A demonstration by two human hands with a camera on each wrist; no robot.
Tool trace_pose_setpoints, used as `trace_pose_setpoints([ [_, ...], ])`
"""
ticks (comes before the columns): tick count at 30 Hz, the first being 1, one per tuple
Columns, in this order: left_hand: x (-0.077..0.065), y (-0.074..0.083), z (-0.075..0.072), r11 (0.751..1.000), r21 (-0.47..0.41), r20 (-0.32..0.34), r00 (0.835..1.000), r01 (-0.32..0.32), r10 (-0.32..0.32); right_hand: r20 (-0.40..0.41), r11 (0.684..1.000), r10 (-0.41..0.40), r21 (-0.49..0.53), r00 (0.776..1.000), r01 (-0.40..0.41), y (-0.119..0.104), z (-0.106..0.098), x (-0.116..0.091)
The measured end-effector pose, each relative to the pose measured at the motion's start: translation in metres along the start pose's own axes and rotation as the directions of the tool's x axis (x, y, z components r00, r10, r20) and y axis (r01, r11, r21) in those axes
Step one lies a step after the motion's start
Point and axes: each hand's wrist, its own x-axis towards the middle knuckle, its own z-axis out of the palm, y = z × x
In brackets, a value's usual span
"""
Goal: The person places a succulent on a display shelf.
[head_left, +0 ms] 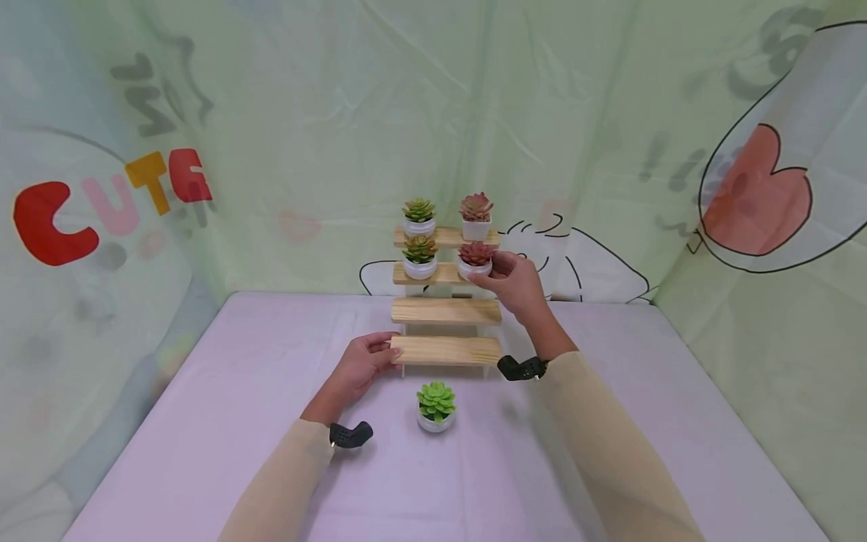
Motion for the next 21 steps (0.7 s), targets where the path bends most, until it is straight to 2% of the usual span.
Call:
trace_pose_setpoints([
  [4, 0.0, 0.001, 0.0, 1.0, -0.006, 0.004, 1.0, 0.001, -0.001, -0.024, 1.0, -0.004, 0.011, 1.0, 0.004, 0.001, 0.0, -0.008],
  [13, 0.0, -0.001, -0.001, 1.0, -0.017, 0.018, 1.0, -0.018, 0.019, -0.125, 0.99, -0.101, 0.088, 0.987, 0.112, 0.01, 0.004, -0.032],
  [21, 0.001, -0.001, -0.002, 1.0, -0.025, 0.03, 0.999, -0.016, 0.017, -0.181, 0.963, -0.153, 0.192, 0.971, 0.188, 0.023, 0.013, -0.062],
])
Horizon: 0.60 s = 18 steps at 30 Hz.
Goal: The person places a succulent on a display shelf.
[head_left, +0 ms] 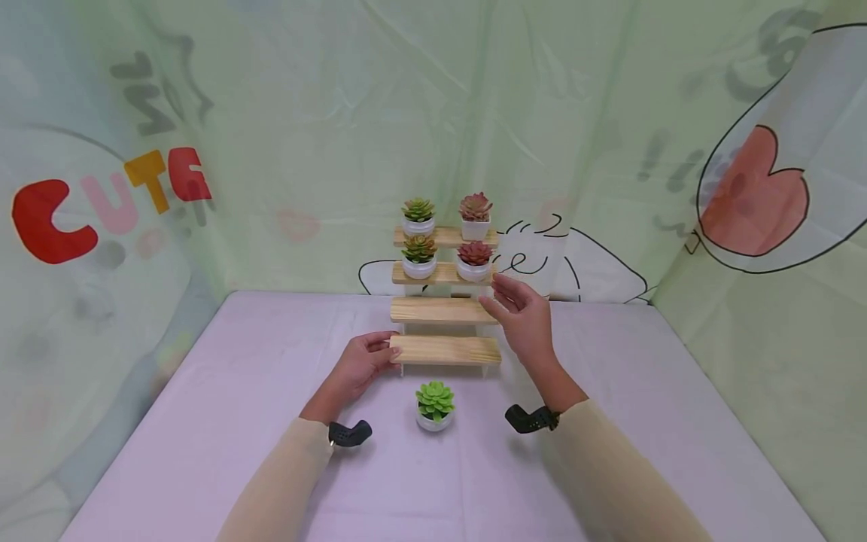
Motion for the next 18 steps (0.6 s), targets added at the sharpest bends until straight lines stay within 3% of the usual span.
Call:
trace_pose_setpoints([
  [18, 0.0, 0.0, 0.002, 1.0, 0.007, -0.017, 1.0, 0.0, 0.0, 0.073, 0.993, 0.055, 0.099, 0.996, -0.062, 0.035, 0.019, -0.085],
])
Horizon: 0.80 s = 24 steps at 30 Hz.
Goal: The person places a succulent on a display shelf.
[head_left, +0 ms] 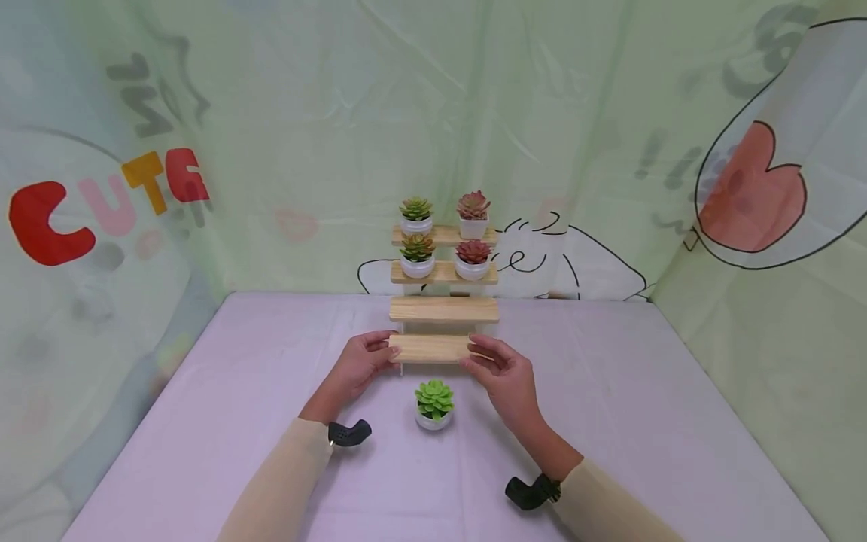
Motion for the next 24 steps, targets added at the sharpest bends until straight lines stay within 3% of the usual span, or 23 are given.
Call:
trace_pose_setpoints([
  [9, 0.001, -0.001, -0.002, 1.0, -0.003, 0.001, 1.0, 0.002, -0.002, 0.151, 0.996, 0.092, 0.001, 0.984, -0.093, 0.012, 0.011, -0.029],
  [12, 0.001, -0.001, -0.001, 1.0, 0.003, -0.001, 1.0, 0.004, -0.004, 0.23, 0.99, 0.138, -0.025, 0.963, -0.136, 0.014, 0.012, -0.033],
  [18, -0.001, 0.0, 0.0, 1.0, 0.001, -0.004, 1.0, 0.004, -0.004, 0.376, 0.974, 0.225, -0.109, 0.899, -0.198, 0.016, 0.013, -0.037],
  [24, -0.002, 0.002, 0.001, 1.0, 0.012, -0.006, 1.0, 0.014, -0.014, 0.385, 0.967, 0.244, -0.165, 0.89, -0.193, 0.018, 0.015, -0.036],
])
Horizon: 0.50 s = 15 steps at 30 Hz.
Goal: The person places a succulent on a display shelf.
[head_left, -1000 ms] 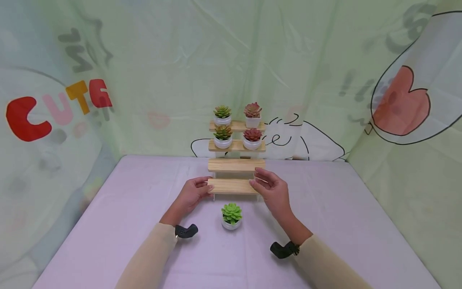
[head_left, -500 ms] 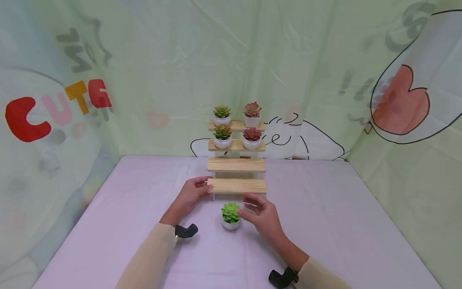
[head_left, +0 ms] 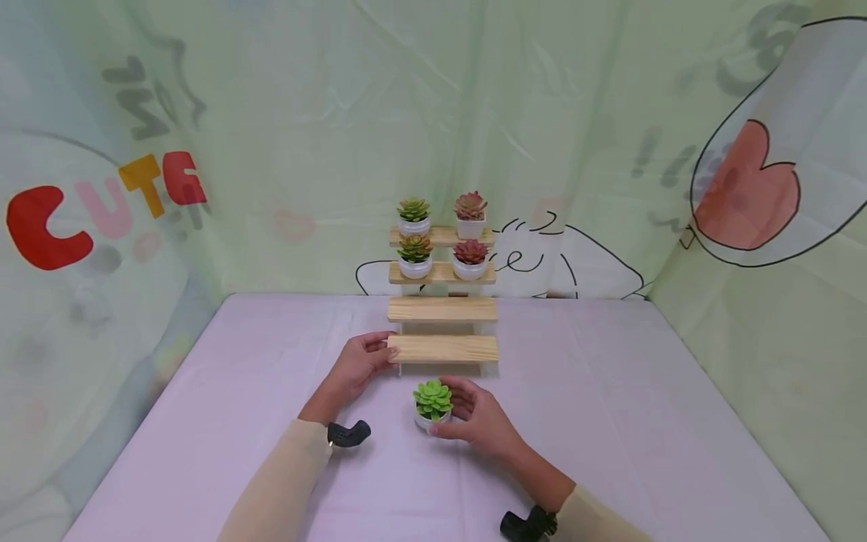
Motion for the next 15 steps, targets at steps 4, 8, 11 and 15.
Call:
trace_pose_setpoints([
  [4, -0.0011, 0.0002, -0.0006, 1.0, 0.001, 0.015, 1.0, -0.002, 0.002, -0.012, 0.999, 0.004, -0.032, 1.0, -0.004, -0.0001, 0.0022, 0.002],
  [8, -0.0018, 0.0004, -0.0011, 1.0, -0.01, 0.021, 1.0, -0.011, 0.011, -0.029, 0.999, 0.001, -0.052, 1.0, -0.002, -0.0004, 0.0053, 0.0054],
  [11, -0.0008, -0.0002, -0.0016, 1.0, -0.014, 0.023, 1.0, -0.011, 0.012, -0.037, 0.999, -0.011, -0.049, 0.999, 0.009, -0.0005, 0.0074, 0.0072],
  [15, 0.0012, -0.0009, -0.0019, 1.0, -0.012, 0.027, 1.0, -0.01, 0.01, -0.051, 0.998, -0.023, -0.065, 0.998, 0.019, -0.0005, 0.009, 0.0082],
])
